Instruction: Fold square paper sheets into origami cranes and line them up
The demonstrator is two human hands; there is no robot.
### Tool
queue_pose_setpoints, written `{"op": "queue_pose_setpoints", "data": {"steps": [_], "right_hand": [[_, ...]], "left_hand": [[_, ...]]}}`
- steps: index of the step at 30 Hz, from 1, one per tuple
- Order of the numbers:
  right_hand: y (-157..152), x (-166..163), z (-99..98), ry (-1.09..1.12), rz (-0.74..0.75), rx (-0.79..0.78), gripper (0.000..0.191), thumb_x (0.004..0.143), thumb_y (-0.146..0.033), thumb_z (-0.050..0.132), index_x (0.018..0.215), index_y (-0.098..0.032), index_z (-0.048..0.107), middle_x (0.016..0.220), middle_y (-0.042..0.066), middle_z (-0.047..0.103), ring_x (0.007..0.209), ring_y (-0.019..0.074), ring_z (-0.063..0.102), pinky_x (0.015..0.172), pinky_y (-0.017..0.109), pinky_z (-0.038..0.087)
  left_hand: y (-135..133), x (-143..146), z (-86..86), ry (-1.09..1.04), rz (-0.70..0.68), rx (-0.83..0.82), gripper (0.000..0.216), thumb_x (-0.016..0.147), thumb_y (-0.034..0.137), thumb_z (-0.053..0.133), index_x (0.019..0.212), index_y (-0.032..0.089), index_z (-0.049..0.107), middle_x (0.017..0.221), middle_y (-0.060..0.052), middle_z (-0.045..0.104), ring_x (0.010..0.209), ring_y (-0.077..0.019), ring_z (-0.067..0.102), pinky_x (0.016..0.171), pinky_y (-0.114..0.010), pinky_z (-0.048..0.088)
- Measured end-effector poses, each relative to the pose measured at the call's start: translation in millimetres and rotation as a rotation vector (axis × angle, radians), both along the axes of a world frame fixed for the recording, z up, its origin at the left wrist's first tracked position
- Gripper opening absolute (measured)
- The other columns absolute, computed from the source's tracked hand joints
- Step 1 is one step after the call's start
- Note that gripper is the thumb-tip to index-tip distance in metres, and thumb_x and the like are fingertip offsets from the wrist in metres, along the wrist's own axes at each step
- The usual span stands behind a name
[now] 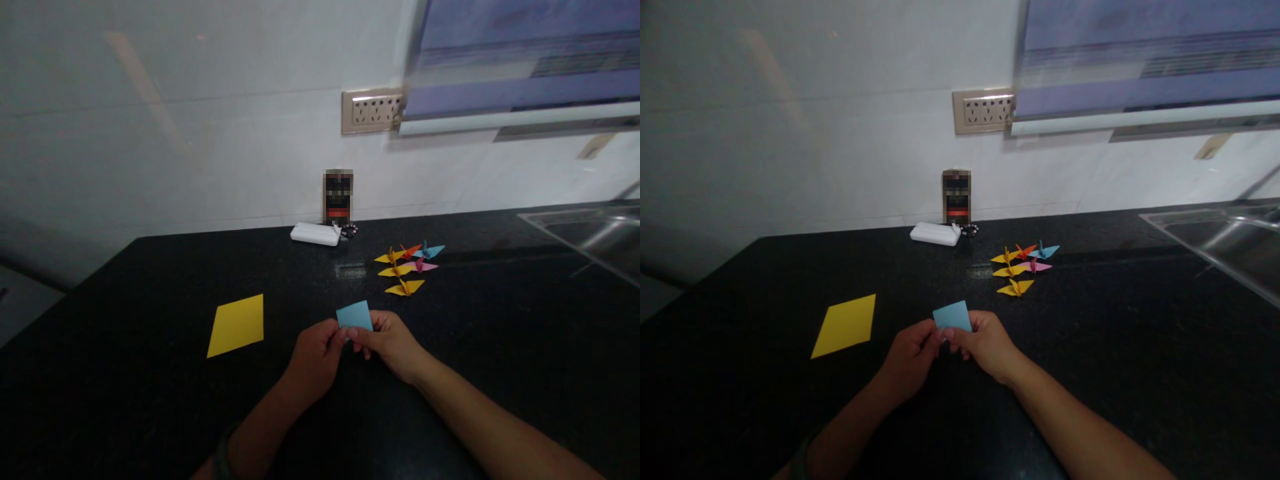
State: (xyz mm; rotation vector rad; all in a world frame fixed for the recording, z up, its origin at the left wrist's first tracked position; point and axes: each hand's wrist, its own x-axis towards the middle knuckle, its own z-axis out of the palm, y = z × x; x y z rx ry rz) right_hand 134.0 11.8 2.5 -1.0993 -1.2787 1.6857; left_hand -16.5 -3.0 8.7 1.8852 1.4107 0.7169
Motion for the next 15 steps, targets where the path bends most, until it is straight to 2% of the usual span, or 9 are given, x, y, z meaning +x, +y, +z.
{"op": "queue_pose_setpoints", "data": {"steps": [7, 11, 15], "right_hand": [[5.2, 6.8, 1.7, -0.103, -0.113, -0.001, 0.036, 0.064, -0.045, 0.064, 0.053, -0.016, 0.048, 0.045, -0.004, 0.05, 0.037, 0.0042, 0.038, 0.038, 0.018, 0.028], [3.8, 7.4, 3.6, -0.151, -0.129, 0.046, 0.037, 0.065, -0.046, 0.063, 0.05, -0.016, 0.048, 0.043, -0.004, 0.048, 0.037, 0.0045, 0.036, 0.039, 0.019, 0.026], [3.6, 6.6, 2.4, -0.103, -0.096, 0.06, 0.034, 0.066, -0.043, 0.063, 0.053, -0.015, 0.049, 0.047, -0.003, 0.051, 0.04, 0.0047, 0.037, 0.041, 0.019, 0.028]], "left_hand": [[2.1, -0.9, 0.8, 0.027, 0.073, 0.056, 0.031, 0.084, 0.035, 0.037, 0.058, 0.018, 0.041, 0.055, 0.002, 0.044, 0.055, -0.0116, 0.043, 0.053, -0.024, 0.029], [1.5, -2.2, 1.7, -0.048, 0.079, 0.009, 0.033, 0.083, 0.038, 0.038, 0.059, 0.018, 0.045, 0.055, 0.002, 0.045, 0.053, -0.0113, 0.043, 0.052, -0.023, 0.03], [1.5, -4.7, 0.8, -0.123, 0.052, -0.038, 0.031, 0.082, 0.04, 0.04, 0.064, 0.017, 0.05, 0.056, 0.003, 0.047, 0.053, -0.0112, 0.043, 0.051, -0.023, 0.031]]}}
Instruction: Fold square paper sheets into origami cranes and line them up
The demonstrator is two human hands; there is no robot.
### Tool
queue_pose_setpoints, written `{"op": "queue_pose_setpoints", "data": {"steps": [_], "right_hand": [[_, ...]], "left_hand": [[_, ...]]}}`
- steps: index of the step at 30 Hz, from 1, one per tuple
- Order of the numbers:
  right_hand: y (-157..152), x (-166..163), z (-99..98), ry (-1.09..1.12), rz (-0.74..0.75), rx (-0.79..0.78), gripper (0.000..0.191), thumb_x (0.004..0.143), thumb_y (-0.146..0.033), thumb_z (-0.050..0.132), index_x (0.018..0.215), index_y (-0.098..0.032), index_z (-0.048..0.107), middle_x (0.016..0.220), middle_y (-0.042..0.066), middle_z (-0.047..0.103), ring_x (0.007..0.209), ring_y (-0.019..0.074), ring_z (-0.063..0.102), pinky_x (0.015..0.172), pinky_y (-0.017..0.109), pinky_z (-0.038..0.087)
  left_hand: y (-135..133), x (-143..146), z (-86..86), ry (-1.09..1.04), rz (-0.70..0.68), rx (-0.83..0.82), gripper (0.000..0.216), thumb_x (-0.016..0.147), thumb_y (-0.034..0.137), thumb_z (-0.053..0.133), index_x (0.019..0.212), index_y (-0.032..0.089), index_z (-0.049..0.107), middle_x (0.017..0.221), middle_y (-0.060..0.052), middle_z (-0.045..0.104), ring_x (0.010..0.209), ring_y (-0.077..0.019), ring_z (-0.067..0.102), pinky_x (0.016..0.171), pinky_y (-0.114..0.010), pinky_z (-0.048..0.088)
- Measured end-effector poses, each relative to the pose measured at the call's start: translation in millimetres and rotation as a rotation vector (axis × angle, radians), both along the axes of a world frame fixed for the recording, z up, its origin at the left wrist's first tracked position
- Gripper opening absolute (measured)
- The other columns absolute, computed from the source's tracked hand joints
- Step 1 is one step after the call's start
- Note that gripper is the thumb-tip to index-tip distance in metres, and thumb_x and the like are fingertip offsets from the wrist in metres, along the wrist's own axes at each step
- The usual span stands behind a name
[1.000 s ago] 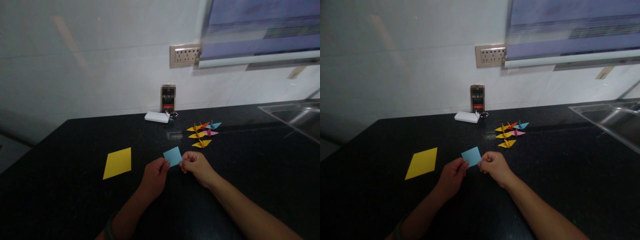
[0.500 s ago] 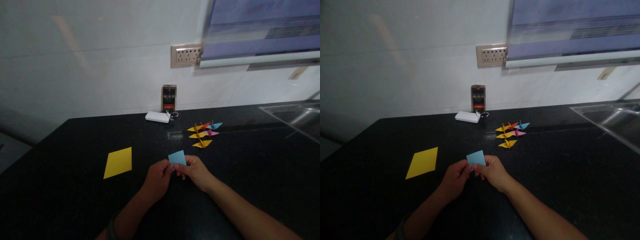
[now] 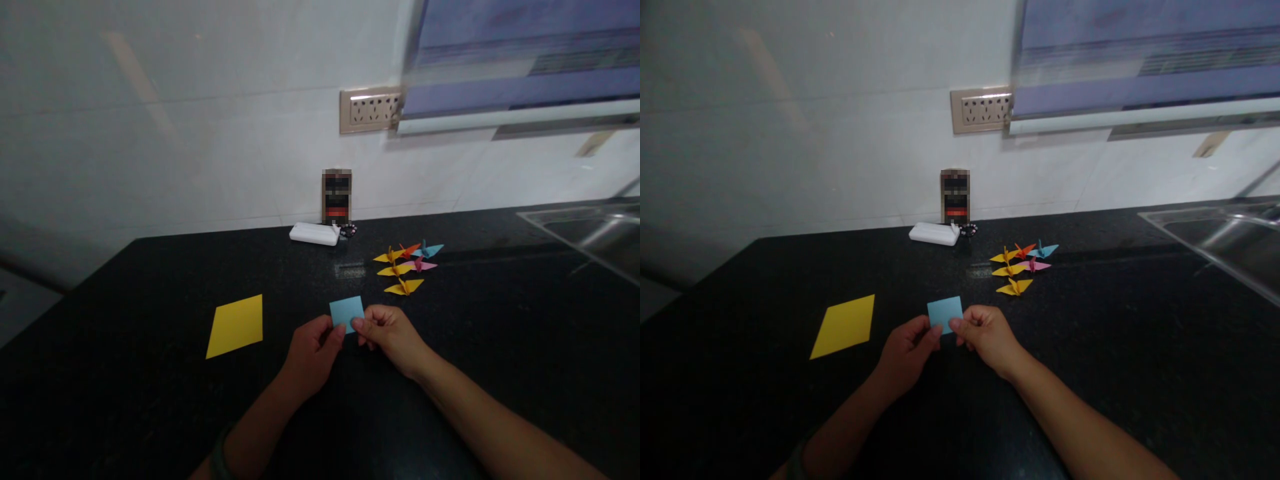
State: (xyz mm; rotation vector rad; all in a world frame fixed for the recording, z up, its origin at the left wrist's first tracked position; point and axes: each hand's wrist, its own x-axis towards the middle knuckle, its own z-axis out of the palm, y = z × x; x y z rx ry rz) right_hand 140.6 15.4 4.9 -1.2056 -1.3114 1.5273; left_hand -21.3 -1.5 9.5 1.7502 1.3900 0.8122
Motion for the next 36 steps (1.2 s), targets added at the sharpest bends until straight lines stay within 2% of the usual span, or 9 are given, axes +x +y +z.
{"op": "queue_pose_setpoints", "data": {"steps": [6, 10, 13, 16, 19, 22, 26, 36], "right_hand": [[1.4, 0.3, -3.2, 0.118, 0.007, 0.006, 0.028, 0.062, -0.038, 0.068, 0.077, -0.016, 0.058, 0.058, -0.004, 0.052, 0.048, 0.0068, 0.044, 0.043, 0.018, 0.034], [2.0, 2.3, -1.0, 0.044, -0.039, 0.077, 0.023, 0.066, -0.036, 0.066, 0.062, -0.014, 0.057, 0.048, -0.006, 0.045, 0.043, 0.0054, 0.038, 0.042, 0.019, 0.027], [2.7, 3.5, 0.9, 0.018, -0.111, 0.108, 0.022, 0.066, -0.036, 0.066, 0.062, -0.014, 0.06, 0.047, -0.006, 0.043, 0.041, 0.0049, 0.035, 0.039, 0.019, 0.024], [3.6, 4.4, 0.6, 0.024, -0.148, 0.157, 0.021, 0.066, -0.036, 0.066, 0.066, -0.015, 0.063, 0.056, -0.004, 0.048, 0.043, 0.0054, 0.039, 0.039, 0.019, 0.029], [4.1, 4.9, -0.8, 0.032, -0.107, 0.218, 0.019, 0.068, -0.035, 0.064, 0.07, -0.016, 0.067, 0.07, 0.0, 0.054, 0.052, 0.008, 0.047, 0.044, 0.021, 0.039], [3.7, 4.6, -2.2, 0.011, -0.051, 0.297, 0.014, 0.068, -0.031, 0.065, 0.074, -0.019, 0.07, 0.079, 0.004, 0.058, 0.064, 0.0118, 0.053, 0.053, 0.023, 0.045], [2.6, 3.2, -4.4, -0.028, -0.018, 0.416, 0.011, 0.067, -0.027, 0.067, 0.077, -0.024, 0.071, 0.081, 0.004, 0.062, 0.075, 0.0153, 0.057, 0.065, 0.028, 0.047], [2.8, 4.0, -6.0, -0.054, 0.005, 0.46, 0.011, 0.07, -0.024, 0.065, 0.08, -0.025, 0.07, 0.083, 0.003, 0.062, 0.076, 0.0147, 0.058, 0.067, 0.028, 0.047]], "left_hand": [[1.9, -0.1, -0.5, 0.096, -0.058, 0.011, 0.026, 0.08, 0.035, 0.042, 0.067, 0.016, 0.054, 0.058, 0.002, 0.049, 0.056, -0.0117, 0.045, 0.053, -0.024, 0.031], [1.9, 0.8, 1.5, 0.068, 0.023, -0.024, 0.028, 0.077, 0.038, 0.048, 0.061, 0.017, 0.053, 0.053, 0.003, 0.046, 0.052, -0.0107, 0.042, 0.05, -0.023, 0.03], [3.4, 0.9, 3.8, -0.071, 0.095, -0.12, 0.033, 0.077, 0.042, 0.046, 0.059, 0.016, 0.054, 0.049, 0.003, 0.047, 0.049, -0.0101, 0.043, 0.049, -0.022, 0.032], [5.7, 0.6, 3.9, -0.33, 0.099, -0.293, 0.03, 0.077, 0.042, 0.048, 0.066, 0.015, 0.057, 0.052, 0.002, 0.054, 0.051, -0.0102, 0.048, 0.054, -0.023, 0.038], [7.0, -0.3, 1.0, -0.597, 0.065, -0.506, 0.027, 0.074, 0.04, 0.054, 0.073, 0.013, 0.058, 0.058, 0.0, 0.059, 0.054, -0.01, 0.053, 0.058, -0.025, 0.043], [7.4, -1.4, -1.2, -0.767, 0.05, -0.599, 0.026, 0.073, 0.038, 0.058, 0.078, 0.012, 0.059, 0.065, -0.003, 0.062, 0.057, -0.0104, 0.056, 0.061, -0.026, 0.045], [8.3, -2.0, 0.1, -0.895, 0.051, -0.651, 0.024, 0.073, 0.035, 0.058, 0.079, 0.012, 0.06, 0.066, -0.004, 0.064, 0.057, -0.0115, 0.058, 0.058, -0.025, 0.045], [11.2, -4.2, -3.6, -0.983, 0.031, -0.723, 0.027, 0.078, 0.033, 0.047, 0.078, 0.01, 0.062, 0.066, -0.006, 0.066, 0.059, -0.0133, 0.06, 0.057, -0.025, 0.045]]}}
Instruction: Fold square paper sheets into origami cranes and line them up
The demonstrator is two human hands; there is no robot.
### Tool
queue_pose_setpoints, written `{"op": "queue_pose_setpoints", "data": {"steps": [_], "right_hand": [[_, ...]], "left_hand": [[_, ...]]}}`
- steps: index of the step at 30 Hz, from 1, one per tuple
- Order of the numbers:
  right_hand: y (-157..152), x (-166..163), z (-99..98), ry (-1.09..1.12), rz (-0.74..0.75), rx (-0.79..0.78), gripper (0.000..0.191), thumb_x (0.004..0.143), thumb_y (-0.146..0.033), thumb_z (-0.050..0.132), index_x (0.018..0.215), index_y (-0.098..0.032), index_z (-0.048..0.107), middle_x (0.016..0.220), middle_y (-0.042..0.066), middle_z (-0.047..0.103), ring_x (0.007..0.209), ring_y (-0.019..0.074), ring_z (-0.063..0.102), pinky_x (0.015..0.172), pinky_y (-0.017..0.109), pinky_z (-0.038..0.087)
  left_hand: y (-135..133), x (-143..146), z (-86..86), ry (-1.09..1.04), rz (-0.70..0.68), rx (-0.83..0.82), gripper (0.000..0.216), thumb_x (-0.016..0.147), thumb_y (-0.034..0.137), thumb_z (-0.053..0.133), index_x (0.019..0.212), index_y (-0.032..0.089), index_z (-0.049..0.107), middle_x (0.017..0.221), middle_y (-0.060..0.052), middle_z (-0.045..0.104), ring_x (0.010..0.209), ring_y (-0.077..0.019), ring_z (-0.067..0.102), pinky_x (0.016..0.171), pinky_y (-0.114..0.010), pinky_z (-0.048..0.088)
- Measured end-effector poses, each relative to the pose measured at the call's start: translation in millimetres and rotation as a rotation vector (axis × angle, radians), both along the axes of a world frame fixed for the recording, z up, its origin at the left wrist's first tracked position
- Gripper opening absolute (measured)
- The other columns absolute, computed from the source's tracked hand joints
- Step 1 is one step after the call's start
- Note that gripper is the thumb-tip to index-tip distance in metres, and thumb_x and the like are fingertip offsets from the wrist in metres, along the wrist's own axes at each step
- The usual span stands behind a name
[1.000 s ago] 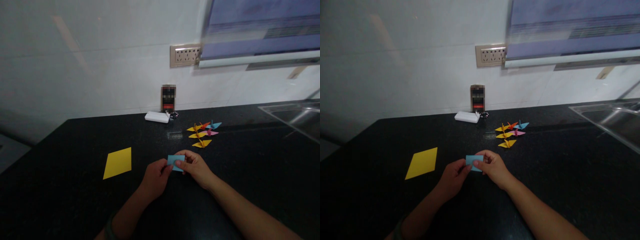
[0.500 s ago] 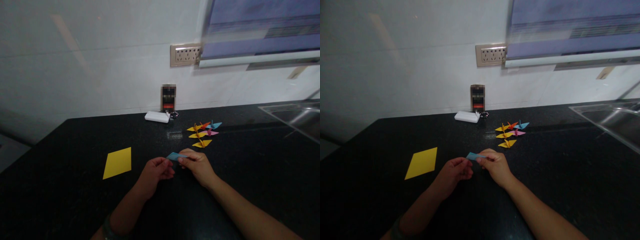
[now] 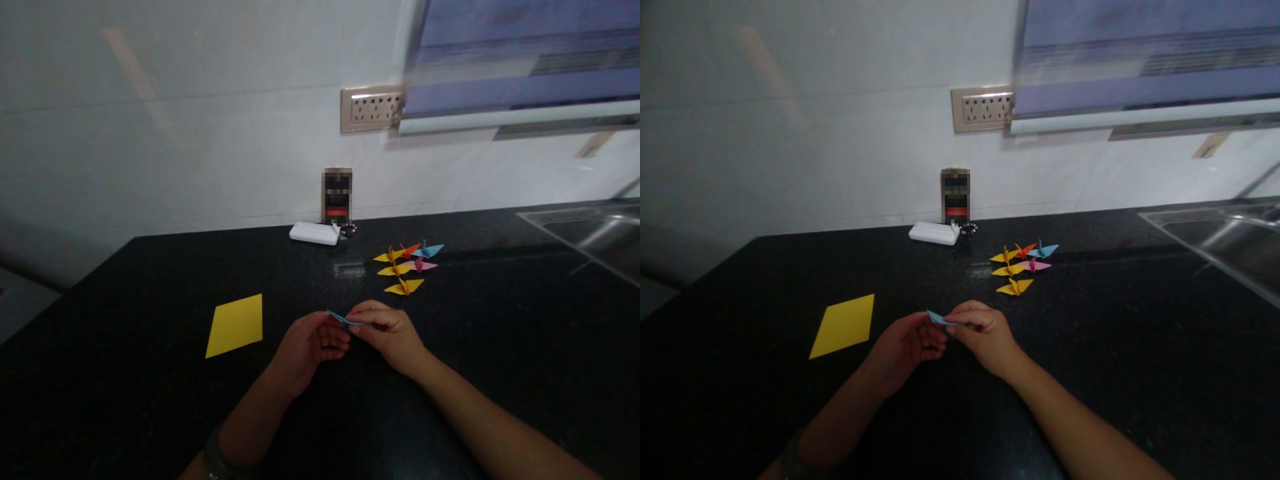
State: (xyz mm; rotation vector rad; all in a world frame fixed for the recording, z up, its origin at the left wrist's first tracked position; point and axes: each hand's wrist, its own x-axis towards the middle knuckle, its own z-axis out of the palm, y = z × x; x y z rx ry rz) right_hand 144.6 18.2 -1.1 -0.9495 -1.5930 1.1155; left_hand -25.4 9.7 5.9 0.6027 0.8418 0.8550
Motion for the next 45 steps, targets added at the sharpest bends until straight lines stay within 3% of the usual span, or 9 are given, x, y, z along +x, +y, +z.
{"op": "queue_pose_setpoints", "data": {"steps": [31, 45], "right_hand": [[0.2, -0.3, -1.1, -0.003, -0.002, 0.012, 0.011, 0.071, -0.025, 0.065, 0.08, -0.024, 0.07, 0.082, 0.004, 0.062, 0.075, 0.0148, 0.058, 0.065, 0.028, 0.047], [-2.0, -0.4, 0.6, -0.061, 0.018, 0.046, 0.013, 0.072, -0.024, 0.063, 0.083, -0.022, 0.068, 0.087, 0.006, 0.06, 0.078, 0.0162, 0.058, 0.065, 0.029, 0.047]], "left_hand": [[-0.8, 1.1, 2.1, 0.047, 0.017, 0.024, 0.028, 0.075, 0.036, 0.05, 0.075, 0.011, 0.062, 0.063, -0.005, 0.064, 0.058, -0.0133, 0.059, 0.057, -0.026, 0.044], [-3.1, 0.1, 3.6, 0.069, 0.027, 0.072, 0.02, 0.073, 0.029, 0.05, 0.071, 0.011, 0.059, 0.061, -0.004, 0.063, 0.057, -0.0131, 0.058, 0.056, -0.025, 0.043]]}}
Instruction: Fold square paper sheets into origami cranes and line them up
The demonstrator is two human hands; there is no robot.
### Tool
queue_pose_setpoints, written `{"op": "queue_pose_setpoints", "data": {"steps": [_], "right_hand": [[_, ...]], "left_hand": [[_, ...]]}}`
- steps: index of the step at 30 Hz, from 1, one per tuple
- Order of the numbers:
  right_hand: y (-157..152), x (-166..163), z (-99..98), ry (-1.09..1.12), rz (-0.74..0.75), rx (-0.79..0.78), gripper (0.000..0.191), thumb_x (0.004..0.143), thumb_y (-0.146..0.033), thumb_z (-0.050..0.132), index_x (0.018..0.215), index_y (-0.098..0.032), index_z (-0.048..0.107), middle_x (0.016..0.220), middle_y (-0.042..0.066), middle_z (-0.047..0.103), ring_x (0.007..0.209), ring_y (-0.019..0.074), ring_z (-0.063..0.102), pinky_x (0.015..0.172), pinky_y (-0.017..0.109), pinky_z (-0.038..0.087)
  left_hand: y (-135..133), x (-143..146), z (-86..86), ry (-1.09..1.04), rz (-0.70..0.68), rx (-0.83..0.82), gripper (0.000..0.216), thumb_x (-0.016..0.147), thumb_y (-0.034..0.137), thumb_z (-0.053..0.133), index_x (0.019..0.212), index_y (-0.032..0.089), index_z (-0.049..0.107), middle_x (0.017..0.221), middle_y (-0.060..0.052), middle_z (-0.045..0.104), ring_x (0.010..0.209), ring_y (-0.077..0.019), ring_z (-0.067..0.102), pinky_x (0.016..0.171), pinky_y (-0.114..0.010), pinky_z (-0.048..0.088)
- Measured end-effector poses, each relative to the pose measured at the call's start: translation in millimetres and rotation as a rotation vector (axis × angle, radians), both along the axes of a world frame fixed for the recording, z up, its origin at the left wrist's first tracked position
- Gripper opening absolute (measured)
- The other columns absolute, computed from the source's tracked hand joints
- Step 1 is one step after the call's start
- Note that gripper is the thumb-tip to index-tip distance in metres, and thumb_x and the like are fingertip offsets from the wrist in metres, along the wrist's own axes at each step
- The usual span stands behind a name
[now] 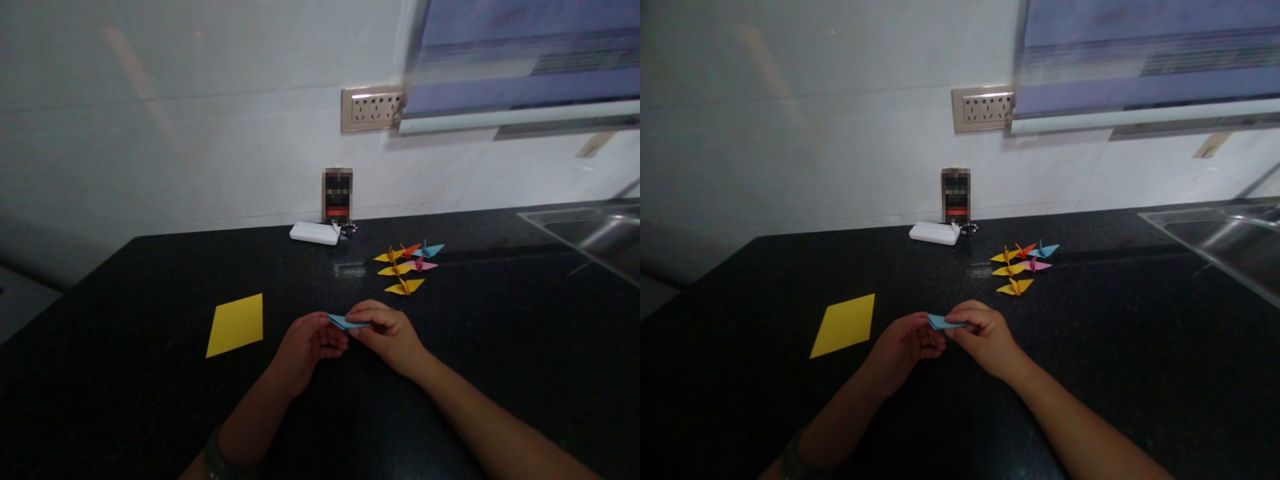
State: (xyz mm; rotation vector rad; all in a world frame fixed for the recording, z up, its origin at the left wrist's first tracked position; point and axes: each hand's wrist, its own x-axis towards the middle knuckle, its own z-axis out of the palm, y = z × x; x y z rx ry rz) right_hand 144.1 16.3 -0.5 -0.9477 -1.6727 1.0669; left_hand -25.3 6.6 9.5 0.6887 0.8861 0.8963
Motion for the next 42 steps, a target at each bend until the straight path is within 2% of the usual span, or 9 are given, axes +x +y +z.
{"op": "queue_pose_setpoints", "data": {"steps": [5, 9, 12, 17, 21, 24, 28, 32, 42], "right_hand": [[-2.5, 0.4, 4.6, -0.061, 0.026, 0.043, 0.016, 0.075, -0.026, 0.06, 0.089, -0.021, 0.066, 0.089, 0.007, 0.059, 0.082, 0.0163, 0.057, 0.068, 0.028, 0.047], [-3.5, -0.1, 2.8, -0.056, 0.033, 0.005, 0.019, 0.077, -0.028, 0.056, 0.093, -0.021, 0.064, 0.094, 0.007, 0.057, 0.082, 0.0156, 0.057, 0.065, 0.027, 0.048], [-4.8, -1.4, 0.6, -0.029, 0.045, -0.019, 0.023, 0.074, -0.028, 0.06, 0.095, -0.021, 0.063, 0.097, 0.007, 0.055, 0.075, 0.013, 0.058, 0.059, 0.024, 0.049], [-6.2, -2.7, 2.8, -0.085, 0.052, 0.026, 0.037, 0.066, -0.025, 0.068, 0.102, -0.021, 0.061, 0.101, 0.007, 0.056, 0.088, 0.0171, 0.056, 0.067, 0.026, 0.049], [-2.9, -1.5, 5.3, -0.15, -0.071, -0.034, 0.019, 0.076, -0.027, 0.056, 0.091, -0.019, 0.065, 0.083, 0.005, 0.062, 0.073, 0.015, 0.057, 0.062, 0.027, 0.047], [-0.4, -0.1, 5.3, -0.132, -0.102, -0.149, 0.02, 0.08, -0.029, 0.05, 0.081, -0.017, 0.065, 0.072, 0.003, 0.062, 0.066, 0.0143, 0.056, 0.061, 0.027, 0.046], [-0.9, -0.5, 3.0, -0.103, -0.068, -0.23, 0.018, 0.078, -0.029, 0.05, 0.08, -0.016, 0.062, 0.067, 0.002, 0.059, 0.062, 0.0132, 0.054, 0.057, 0.025, 0.044], [-2.3, -1.5, 0.3, -0.066, -0.031, -0.294, 0.01, 0.076, -0.025, 0.051, 0.077, -0.016, 0.057, 0.064, 0.0, 0.055, 0.056, 0.0111, 0.051, 0.053, 0.023, 0.042], [0.2, 0.3, 2.0, -0.124, -0.004, -0.218, 0.014, 0.078, -0.026, 0.051, 0.077, -0.016, 0.061, 0.067, 0.001, 0.057, 0.063, 0.0115, 0.052, 0.059, 0.023, 0.043]], "left_hand": [[0.4, 1.4, 0.5, 0.075, 0.029, 0.029, 0.019, 0.073, 0.028, 0.05, 0.073, 0.012, 0.059, 0.06, -0.002, 0.062, 0.057, -0.0125, 0.058, 0.056, -0.025, 0.043], [0.3, 3.6, 2.6, 0.164, 0.043, 0.012, 0.018, 0.071, 0.027, 0.052, 0.078, 0.013, 0.06, 0.07, -0.004, 0.064, 0.063, -0.0139, 0.059, 0.06, -0.027, 0.045], [0.2, 5.5, 5.1, 0.217, 0.04, 0.003, 0.019, 0.07, 0.027, 0.053, 0.08, 0.013, 0.06, 0.071, -0.004, 0.063, 0.065, -0.0144, 0.058, 0.062, -0.028, 0.046], [1.1, 5.5, 5.2, 0.334, -0.004, 0.077, 0.022, 0.072, 0.03, 0.052, 0.082, 0.014, 0.062, 0.068, -0.001, 0.061, 0.062, -0.0127, 0.054, 0.063, -0.027, 0.043], [0.8, 4.3, 2.8, 0.443, -0.089, 0.128, 0.021, 0.073, 0.029, 0.052, 0.08, 0.013, 0.064, 0.059, 0.001, 0.056, 0.054, -0.0098, 0.048, 0.056, -0.023, 0.037], [0.6, 4.2, 1.3, 0.508, -0.135, 0.146, 0.021, 0.073, 0.03, 0.053, 0.081, 0.013, 0.063, 0.062, 0.0, 0.057, 0.056, -0.0107, 0.048, 0.055, -0.023, 0.036], [2.6, 2.5, 2.3, 0.545, -0.04, 0.202, 0.026, 0.072, 0.034, 0.056, 0.089, 0.014, 0.061, 0.072, -0.001, 0.06, 0.063, -0.0128, 0.051, 0.059, -0.025, 0.039], [5.3, -2.8, 3.7, 0.568, -0.023, 0.191, 0.025, 0.072, 0.035, 0.057, 0.083, 0.013, 0.062, 0.07, -0.001, 0.059, 0.061, -0.0118, 0.05, 0.058, -0.025, 0.038], [4.7, -4.0, -0.9, 0.549, -0.159, 0.169, 0.025, 0.071, 0.032, 0.057, 0.084, 0.013, 0.065, 0.068, -0.002, 0.06, 0.06, -0.0115, 0.049, 0.057, -0.025, 0.037]]}}
